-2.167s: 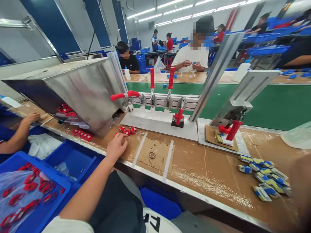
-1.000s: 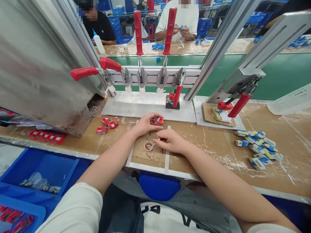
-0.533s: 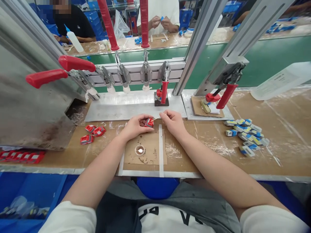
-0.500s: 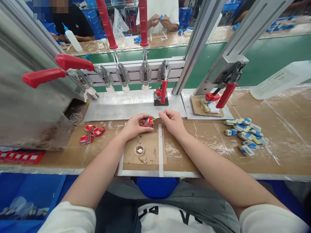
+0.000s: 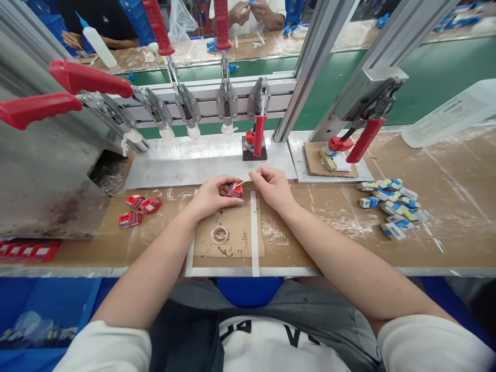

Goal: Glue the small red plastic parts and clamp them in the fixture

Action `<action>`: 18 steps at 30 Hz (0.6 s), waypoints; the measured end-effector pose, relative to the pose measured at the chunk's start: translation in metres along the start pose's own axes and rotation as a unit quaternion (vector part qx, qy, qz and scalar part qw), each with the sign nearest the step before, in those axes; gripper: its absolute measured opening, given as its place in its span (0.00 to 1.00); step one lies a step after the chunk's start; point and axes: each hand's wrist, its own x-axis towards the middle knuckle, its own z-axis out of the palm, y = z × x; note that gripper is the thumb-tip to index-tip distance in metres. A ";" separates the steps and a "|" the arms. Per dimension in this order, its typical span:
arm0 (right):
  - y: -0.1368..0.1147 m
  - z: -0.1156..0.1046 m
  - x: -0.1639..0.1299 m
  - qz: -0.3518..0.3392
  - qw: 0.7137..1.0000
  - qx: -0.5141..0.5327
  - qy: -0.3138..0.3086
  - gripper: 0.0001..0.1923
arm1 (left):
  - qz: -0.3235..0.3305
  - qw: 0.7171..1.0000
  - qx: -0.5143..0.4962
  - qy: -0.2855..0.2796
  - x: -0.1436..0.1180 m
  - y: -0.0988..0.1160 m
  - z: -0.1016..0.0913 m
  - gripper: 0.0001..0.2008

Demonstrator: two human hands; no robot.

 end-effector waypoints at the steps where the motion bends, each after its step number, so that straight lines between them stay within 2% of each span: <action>1: 0.000 -0.001 0.000 0.000 1.000 -0.009 0.007 0.23 | -0.001 1.000 0.003 0.001 0.000 0.000 0.000 0.31; 9: 0.000 -0.003 0.000 -0.021 0.998 -0.050 0.031 0.19 | 0.018 1.000 0.020 0.007 0.001 -0.002 0.000 0.31; 18: -0.008 -0.005 -0.004 -0.007 0.999 -0.053 0.010 0.18 | 0.068 0.994 0.089 0.019 0.000 -0.003 -0.002 0.27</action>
